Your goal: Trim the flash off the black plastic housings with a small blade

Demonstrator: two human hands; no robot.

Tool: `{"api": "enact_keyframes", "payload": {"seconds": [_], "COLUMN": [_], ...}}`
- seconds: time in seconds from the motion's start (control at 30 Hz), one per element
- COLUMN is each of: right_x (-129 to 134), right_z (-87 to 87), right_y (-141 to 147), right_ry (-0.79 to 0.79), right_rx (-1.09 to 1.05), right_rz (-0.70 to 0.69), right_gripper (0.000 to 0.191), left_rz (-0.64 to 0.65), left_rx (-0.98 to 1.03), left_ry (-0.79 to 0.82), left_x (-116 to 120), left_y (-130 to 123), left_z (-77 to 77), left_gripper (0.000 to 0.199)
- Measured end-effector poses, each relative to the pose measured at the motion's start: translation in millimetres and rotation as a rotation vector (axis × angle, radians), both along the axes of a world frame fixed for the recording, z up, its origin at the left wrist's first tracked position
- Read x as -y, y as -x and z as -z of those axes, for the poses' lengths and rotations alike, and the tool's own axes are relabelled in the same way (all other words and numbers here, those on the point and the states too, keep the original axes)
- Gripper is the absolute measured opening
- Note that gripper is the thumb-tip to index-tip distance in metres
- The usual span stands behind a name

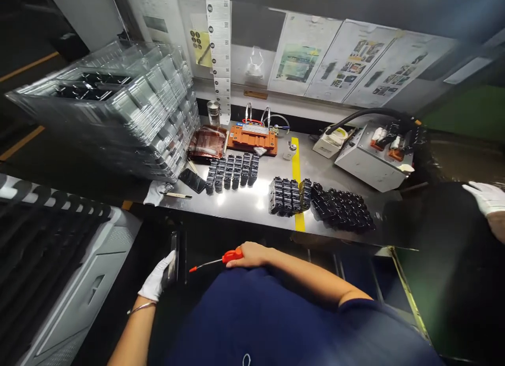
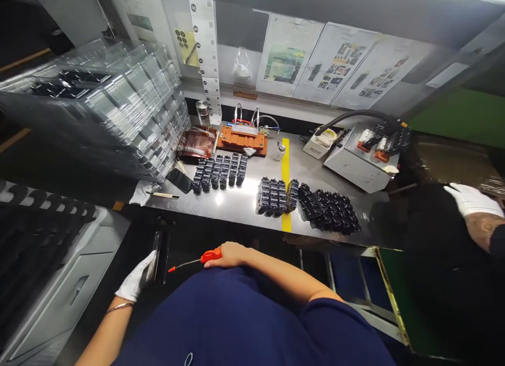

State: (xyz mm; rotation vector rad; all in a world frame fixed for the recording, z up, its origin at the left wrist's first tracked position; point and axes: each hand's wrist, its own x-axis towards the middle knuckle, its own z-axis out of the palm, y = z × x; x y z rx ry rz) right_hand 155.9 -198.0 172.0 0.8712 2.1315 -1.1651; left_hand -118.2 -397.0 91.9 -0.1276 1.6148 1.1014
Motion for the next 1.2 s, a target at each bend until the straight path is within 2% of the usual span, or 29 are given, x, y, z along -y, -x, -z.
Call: {"api": "enact_keyframes", "payload": {"seconds": [0.13, 0.27, 0.37, 0.5, 0.6, 0.7, 0.83, 1.03, 1.2], "right_x": [-9.7, -22.3, -30.1, -33.5, -29.1, -21.9, -13.9, -5.6, -9.4], "right_z": [-0.1, 1.5, 0.5, -2.4, -3.3, -3.3, -3.7, -2.1, 0.8], "right_y": [1.8, 0.1, -2.7, -8.2, -10.8, -11.6, -12.6, -12.4, -9.6], "right_ry": [-0.028, -0.011, -0.019, -0.040, -0.060, -0.092, -0.119, -0.134, -0.176], "right_rx": [0.014, 0.026, 0.033, 0.037, 0.029, 0.034, 0.055, 0.060, 0.086], "right_rz": [-0.034, -0.065, -0.063, -0.064, -0.076, -0.077, -0.071, -0.049, 0.027], "right_gripper": [0.065, 0.065, 0.064, 0.063, 0.066, 0.069, 0.069, 0.070, 0.073], "left_rz": [0.138, 0.212, 0.203, 0.107, 0.062, 0.100, 0.190, 0.297, 0.391], "left_rx": [-0.210, -0.334, -0.352, -0.389, -0.442, -0.528, -0.617, -0.658, -0.638], "left_ry": [-0.078, -0.102, -0.110, -0.091, -0.011, 0.090, 0.138, 0.143, 0.061], "left_x": [0.9, -3.7, -12.9, -38.5, -63.1, -84.3, -100.8, -105.4, -93.4], "left_y": [-7.9, -21.5, -24.0, -19.7, -17.2, -16.4, -21.6, -31.4, -27.9], "left_z": [0.8, 0.8, -5.5, -11.8, -7.1, -1.9, -3.9, -8.2, -14.5], "left_gripper": [0.051, 0.040, 0.042, 0.043, 0.036, 0.029, 0.028, 0.030, 0.029]}}
